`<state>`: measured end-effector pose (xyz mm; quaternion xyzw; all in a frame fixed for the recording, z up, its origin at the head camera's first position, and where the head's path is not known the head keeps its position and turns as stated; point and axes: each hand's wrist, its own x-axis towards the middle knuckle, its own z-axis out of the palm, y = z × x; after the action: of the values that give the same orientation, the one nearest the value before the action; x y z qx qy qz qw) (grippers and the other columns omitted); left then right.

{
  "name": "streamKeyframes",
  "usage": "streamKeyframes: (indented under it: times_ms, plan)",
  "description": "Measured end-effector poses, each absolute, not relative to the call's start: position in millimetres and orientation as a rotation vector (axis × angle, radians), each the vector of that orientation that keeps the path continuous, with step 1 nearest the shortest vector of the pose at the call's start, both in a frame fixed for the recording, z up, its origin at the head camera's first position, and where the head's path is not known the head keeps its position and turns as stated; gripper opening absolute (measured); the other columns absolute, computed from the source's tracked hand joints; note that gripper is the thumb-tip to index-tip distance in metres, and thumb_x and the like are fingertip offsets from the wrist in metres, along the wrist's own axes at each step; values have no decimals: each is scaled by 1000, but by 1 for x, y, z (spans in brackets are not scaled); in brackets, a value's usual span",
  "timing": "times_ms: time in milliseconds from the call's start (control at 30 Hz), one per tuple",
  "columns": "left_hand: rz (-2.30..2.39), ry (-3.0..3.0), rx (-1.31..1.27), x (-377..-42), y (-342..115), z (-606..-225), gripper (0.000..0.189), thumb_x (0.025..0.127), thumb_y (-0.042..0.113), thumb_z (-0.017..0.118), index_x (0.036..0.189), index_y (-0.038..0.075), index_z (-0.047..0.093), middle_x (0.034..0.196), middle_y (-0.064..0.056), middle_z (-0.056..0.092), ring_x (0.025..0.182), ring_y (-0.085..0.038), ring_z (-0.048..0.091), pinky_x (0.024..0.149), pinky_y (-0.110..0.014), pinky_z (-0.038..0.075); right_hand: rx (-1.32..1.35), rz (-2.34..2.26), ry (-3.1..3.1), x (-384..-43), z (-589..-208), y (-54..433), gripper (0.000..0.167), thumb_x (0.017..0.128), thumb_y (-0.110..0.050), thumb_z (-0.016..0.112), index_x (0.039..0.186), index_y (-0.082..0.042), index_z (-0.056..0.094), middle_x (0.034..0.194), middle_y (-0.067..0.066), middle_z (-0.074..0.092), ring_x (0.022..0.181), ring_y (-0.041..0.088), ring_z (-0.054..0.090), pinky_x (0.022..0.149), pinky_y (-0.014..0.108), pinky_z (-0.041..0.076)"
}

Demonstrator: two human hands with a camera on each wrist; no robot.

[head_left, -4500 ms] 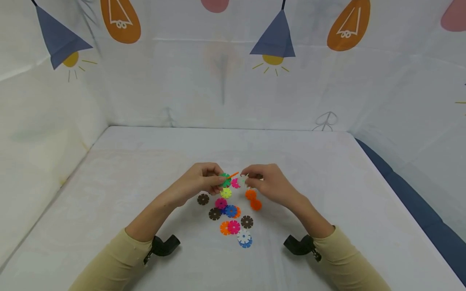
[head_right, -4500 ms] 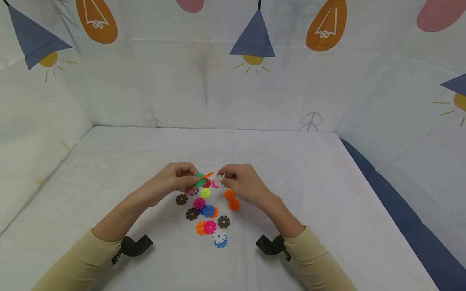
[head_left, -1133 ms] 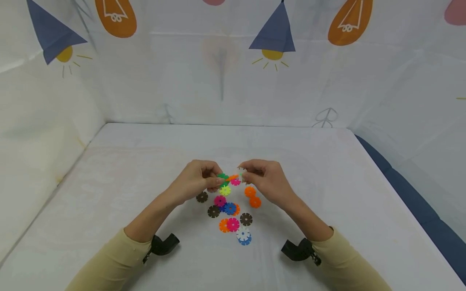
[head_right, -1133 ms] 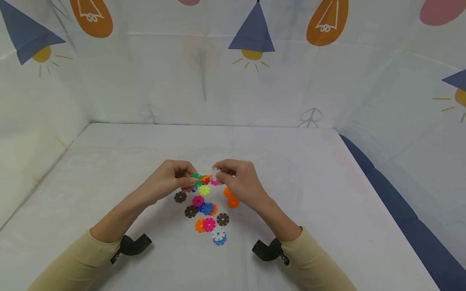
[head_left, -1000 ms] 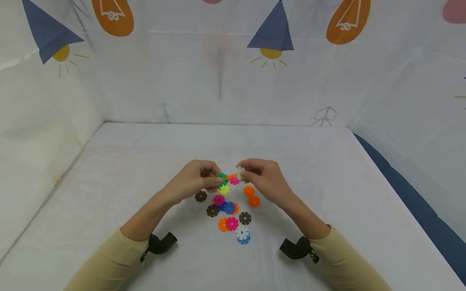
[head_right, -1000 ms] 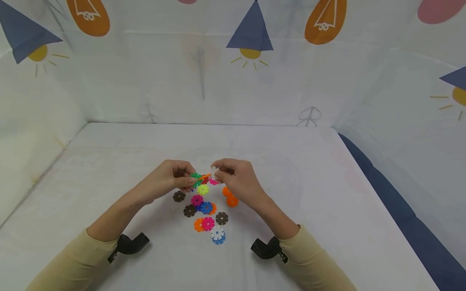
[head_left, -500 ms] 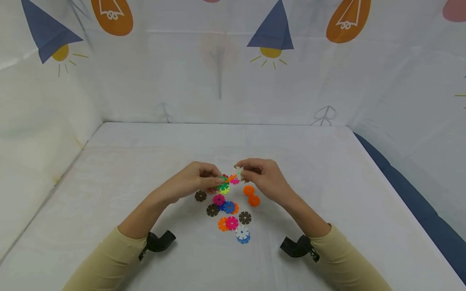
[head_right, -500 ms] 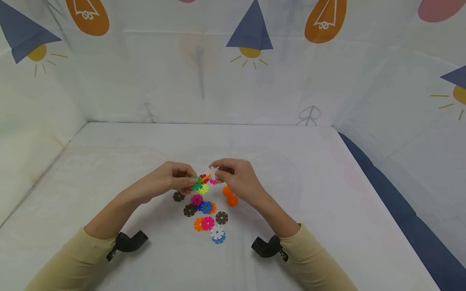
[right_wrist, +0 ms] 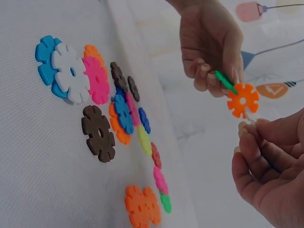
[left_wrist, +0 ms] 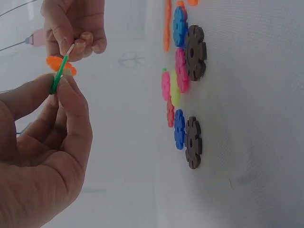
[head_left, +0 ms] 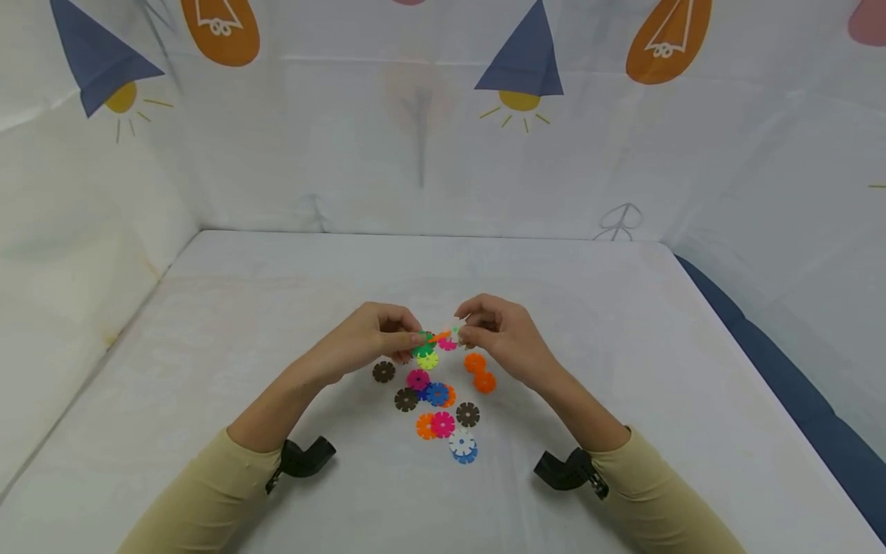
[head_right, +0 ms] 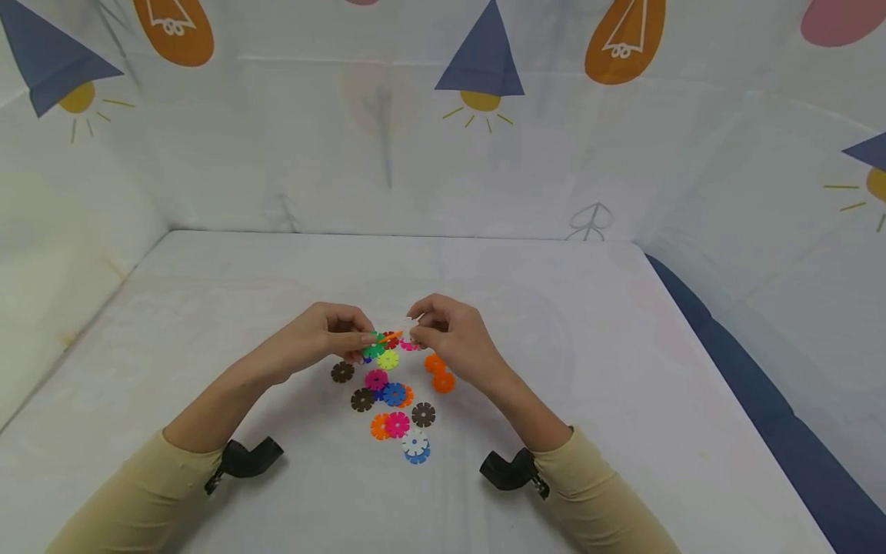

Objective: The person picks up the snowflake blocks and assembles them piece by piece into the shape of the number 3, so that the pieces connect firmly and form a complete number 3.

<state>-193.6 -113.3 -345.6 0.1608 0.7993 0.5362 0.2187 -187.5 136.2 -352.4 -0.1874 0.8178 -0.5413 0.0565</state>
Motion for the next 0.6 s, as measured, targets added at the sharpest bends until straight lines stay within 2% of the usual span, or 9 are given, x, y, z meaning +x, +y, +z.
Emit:
streamKeyframes:
  times_ms: [133,267,467,600]
  plan:
    - [1484,2206,449,-194,-113,-346,22,94,34,67,101,13,70,97,-16,71,93,-43,66,87,-48,58,-572,-1657,2445,-188,-353,136,15,95,-8,62,110,-9,65,86,17,70,84,44,66,84,51,58]
    - [1478,2236,454,-194,-112,-347,23,94,37,67,101,16,71,93,-8,71,89,-38,65,85,-47,58,-591,-1636,2436,-189,-354,135,15,95,-8,62,110,-10,66,85,16,71,84,44,66,81,44,59]
    - [1479,2254,460,-193,-110,-349,27,92,41,68,101,16,72,89,-7,69,86,-36,64,84,-48,56,-643,-1610,2413,-188,-357,133,17,96,-8,62,111,-11,68,85,13,71,84,42,66,80,51,58]
    - [1472,2256,472,-193,-108,-350,28,91,42,69,100,15,72,85,-7,67,82,-34,64,81,-49,56,-672,-1591,2410,-185,-357,131,19,97,-8,61,114,-10,68,86,15,70,84,42,65,77,47,58]
